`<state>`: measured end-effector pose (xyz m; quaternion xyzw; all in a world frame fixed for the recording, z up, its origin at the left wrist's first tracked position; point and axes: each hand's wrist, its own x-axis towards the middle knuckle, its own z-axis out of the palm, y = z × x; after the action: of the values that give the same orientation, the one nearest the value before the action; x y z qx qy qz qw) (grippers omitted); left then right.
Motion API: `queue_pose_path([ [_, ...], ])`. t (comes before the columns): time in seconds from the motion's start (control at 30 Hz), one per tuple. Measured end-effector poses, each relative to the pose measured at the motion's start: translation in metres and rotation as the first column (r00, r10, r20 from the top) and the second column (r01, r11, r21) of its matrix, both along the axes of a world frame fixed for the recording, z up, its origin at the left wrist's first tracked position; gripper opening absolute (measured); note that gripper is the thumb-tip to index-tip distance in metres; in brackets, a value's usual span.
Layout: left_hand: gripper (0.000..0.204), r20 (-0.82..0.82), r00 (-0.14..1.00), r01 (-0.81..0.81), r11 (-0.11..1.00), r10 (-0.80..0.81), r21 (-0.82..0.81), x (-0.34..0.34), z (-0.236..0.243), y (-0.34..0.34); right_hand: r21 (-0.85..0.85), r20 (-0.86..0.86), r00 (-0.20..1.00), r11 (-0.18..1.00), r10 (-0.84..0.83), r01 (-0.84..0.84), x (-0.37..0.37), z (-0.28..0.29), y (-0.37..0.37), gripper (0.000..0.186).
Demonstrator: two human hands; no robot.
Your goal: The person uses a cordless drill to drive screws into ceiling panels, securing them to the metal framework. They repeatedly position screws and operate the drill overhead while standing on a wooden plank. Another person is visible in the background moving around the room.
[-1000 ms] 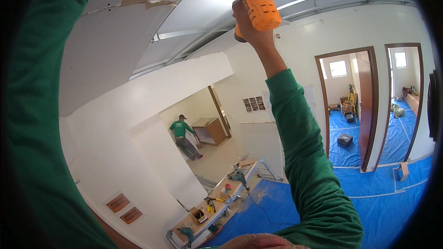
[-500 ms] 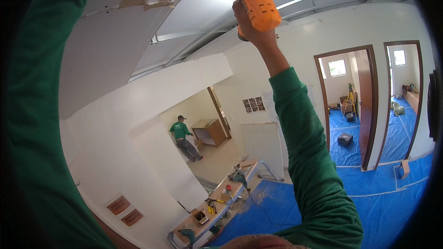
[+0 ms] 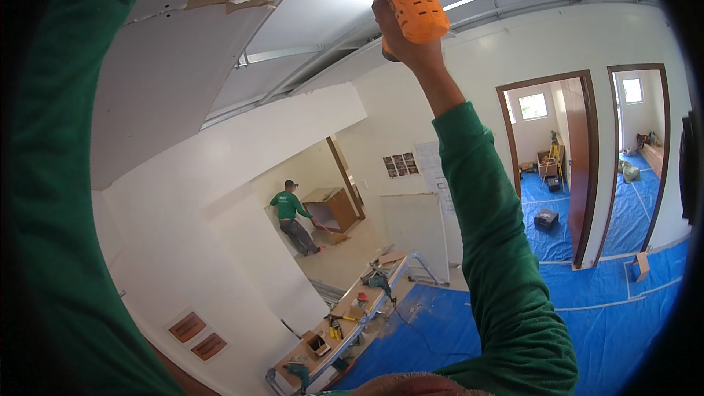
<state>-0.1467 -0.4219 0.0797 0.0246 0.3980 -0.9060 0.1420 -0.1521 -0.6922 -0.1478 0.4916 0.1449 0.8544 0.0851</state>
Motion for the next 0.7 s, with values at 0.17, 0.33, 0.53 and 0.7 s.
queue_pose_path([
  [0.17, 0.016, 0.022, 1.0, 0.007, 0.999, -0.007, -0.033, 0.0016, 0.0028, -0.0023, -0.033, -0.007, 1.0, 0.999, -0.006, 0.005, 0.0024, 0.0014, -0.0024, 0.015],
  [0.33, 0.018, 0.051, 0.999, 0.009, 0.999, -0.011, 0.034, 0.0001, 0.0005, 0.0002, -0.027, -0.001, 1.0, 0.999, 0.022, -0.022, 0.0029, 0.002, -0.003, 0.016],
  [0.53, 0.018, 0.001, 1.0, -0.002, 0.999, 0.002, -0.032, -0.0009, -0.0003, -0.0003, 0.003, -0.03, 0.998, 0.999, 0.054, -0.054, -0.0014, -0.0001, -0.005, 0.017],
  [0.7, 0.02, 0.047, 0.999, 0.008, 1.0, -0.008, -0.001, 0.0, 0.0025, -0.0028, 0.044, -0.049, 0.996, 0.997, 0.068, -0.066, -0.0022, -0.0013, -0.0046, 0.02],
])
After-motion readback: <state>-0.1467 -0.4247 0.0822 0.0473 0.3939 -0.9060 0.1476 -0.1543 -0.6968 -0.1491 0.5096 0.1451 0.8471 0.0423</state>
